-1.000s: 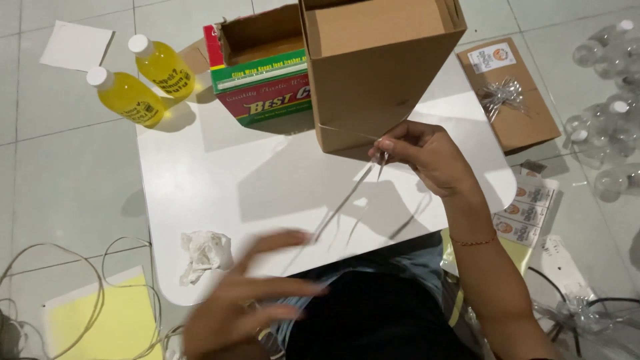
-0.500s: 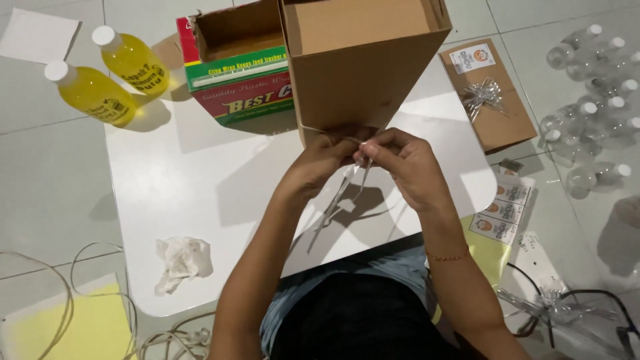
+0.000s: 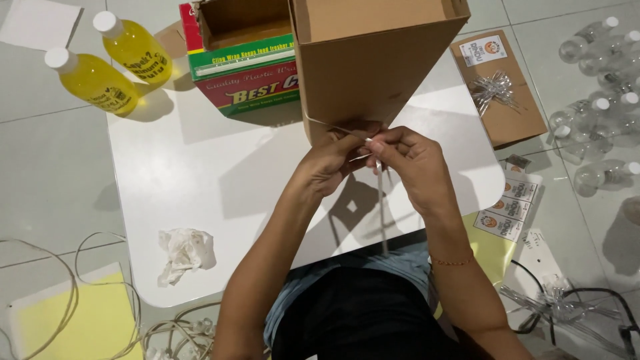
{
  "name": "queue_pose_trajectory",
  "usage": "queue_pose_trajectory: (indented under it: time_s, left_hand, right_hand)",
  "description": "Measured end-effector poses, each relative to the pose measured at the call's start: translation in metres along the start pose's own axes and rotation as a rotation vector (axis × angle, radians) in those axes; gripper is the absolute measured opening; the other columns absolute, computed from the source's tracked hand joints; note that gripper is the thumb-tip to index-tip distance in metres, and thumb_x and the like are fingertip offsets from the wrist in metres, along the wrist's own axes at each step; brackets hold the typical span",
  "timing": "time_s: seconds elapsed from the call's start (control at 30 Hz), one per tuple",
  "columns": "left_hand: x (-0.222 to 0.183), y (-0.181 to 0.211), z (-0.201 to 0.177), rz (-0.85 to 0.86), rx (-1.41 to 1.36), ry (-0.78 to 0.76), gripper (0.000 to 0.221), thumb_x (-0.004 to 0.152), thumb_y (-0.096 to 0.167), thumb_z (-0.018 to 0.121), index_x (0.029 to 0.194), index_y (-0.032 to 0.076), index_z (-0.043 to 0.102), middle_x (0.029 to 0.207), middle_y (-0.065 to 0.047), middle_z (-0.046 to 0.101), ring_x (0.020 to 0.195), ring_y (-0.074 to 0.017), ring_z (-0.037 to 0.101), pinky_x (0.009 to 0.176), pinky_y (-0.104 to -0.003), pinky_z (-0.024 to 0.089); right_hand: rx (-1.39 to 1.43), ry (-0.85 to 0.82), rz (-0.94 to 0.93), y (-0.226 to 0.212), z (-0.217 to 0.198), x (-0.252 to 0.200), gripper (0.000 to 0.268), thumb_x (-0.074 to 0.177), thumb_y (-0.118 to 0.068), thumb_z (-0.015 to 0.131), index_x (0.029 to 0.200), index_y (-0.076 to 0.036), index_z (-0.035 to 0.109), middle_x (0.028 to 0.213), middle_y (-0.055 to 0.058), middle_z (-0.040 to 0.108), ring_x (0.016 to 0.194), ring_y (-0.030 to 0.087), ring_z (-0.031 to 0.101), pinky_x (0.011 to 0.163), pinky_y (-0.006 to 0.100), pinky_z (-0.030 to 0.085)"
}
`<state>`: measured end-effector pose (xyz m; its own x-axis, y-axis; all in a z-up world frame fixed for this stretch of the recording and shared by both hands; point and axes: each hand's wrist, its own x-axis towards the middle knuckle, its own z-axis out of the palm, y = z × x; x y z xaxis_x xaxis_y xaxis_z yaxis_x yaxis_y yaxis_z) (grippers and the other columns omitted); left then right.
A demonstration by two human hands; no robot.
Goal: Assembling a cardboard box, placing two bottles of yellow liquid inside, sealing the box, and decorating it with a sticker and a silver bow.
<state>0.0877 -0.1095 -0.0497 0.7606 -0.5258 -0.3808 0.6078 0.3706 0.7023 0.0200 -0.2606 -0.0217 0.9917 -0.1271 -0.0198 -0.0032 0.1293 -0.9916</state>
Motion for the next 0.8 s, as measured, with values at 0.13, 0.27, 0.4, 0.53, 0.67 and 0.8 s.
queue_pose_trajectory:
  time_s: [0.13, 0.27, 0.4, 0.53, 0.67, 0.8]
  left_hand:
    - [-0.009, 0.002, 0.01, 0.008, 0.025, 0.038, 0.035, 0.085, 0.02, 0.078, 0.115, 0.002, 0.075, 0.084, -0.004, 0.071, 0.072, -0.0104, 0.064, 0.089, -0.041, 0.059]
    - [0.007, -0.02, -0.008, 0.012, 0.02, 0.076, 0.032, 0.088, 0.02, 0.078, 0.116, 0.006, 0.074, 0.085, -0.001, 0.07, 0.071, -0.0098, 0.064, 0.089, -0.042, 0.059]
    - [-0.005, -0.008, 0.001, 0.083, 0.11, 0.085, 0.031, 0.088, 0.025, 0.078, 0.114, 0.009, 0.074, 0.09, -0.001, 0.069, 0.076, -0.0088, 0.061, 0.083, -0.035, 0.056]
    - [-0.025, 0.005, 0.014, 0.145, 0.153, 0.123, 0.027, 0.085, 0.025, 0.079, 0.105, 0.007, 0.074, 0.08, 0.002, 0.063, 0.074, -0.0068, 0.057, 0.078, -0.026, 0.051]
    - [-0.015, -0.006, 0.004, 0.149, 0.189, 0.14, 0.019, 0.086, 0.025, 0.079, 0.094, 0.009, 0.074, 0.074, 0.003, 0.055, 0.071, -0.0077, 0.049, 0.08, -0.027, 0.049]
    - [-0.017, -0.009, -0.003, 0.172, 0.184, 0.201, 0.027, 0.084, 0.028, 0.084, 0.096, 0.006, 0.072, 0.072, 0.0, 0.059, 0.066, -0.009, 0.053, 0.075, -0.029, 0.051]
  right_hand:
    - [-0.157, 0.012, -0.017, -0.017, 0.008, -0.014, 0.022, 0.094, -0.009, 0.075, 0.112, 0.002, 0.068, 0.072, 0.011, 0.067, 0.063, 0.013, 0.063, 0.063, 0.026, 0.056]
    - [-0.316, -0.005, -0.085, -0.036, 0.011, -0.022, 0.03, 0.091, -0.01, 0.079, 0.115, 0.002, 0.065, 0.068, 0.012, 0.067, 0.059, 0.014, 0.063, 0.06, 0.025, 0.055]
    - [-0.598, -0.048, -0.145, -0.054, 0.015, -0.024, 0.017, 0.091, -0.01, 0.078, 0.106, -0.003, 0.075, 0.07, 0.013, 0.074, 0.058, 0.016, 0.068, 0.06, 0.027, 0.055]
    - [-0.723, -0.045, -0.198, -0.06, 0.011, -0.019, 0.013, 0.092, -0.01, 0.079, 0.103, -0.005, 0.075, 0.07, 0.012, 0.075, 0.057, 0.017, 0.068, 0.063, 0.028, 0.053]
    - [-0.683, -0.011, -0.208, -0.05, 0.005, -0.004, 0.011, 0.097, -0.011, 0.075, 0.104, -0.003, 0.072, 0.068, 0.01, 0.073, 0.055, 0.016, 0.065, 0.063, 0.027, 0.051]
    - [-0.667, 0.003, -0.184, -0.046, 0.01, 0.004, 0.012, 0.099, -0.012, 0.074, 0.105, -0.002, 0.071, 0.068, 0.01, 0.07, 0.057, 0.016, 0.062, 0.064, 0.029, 0.05]
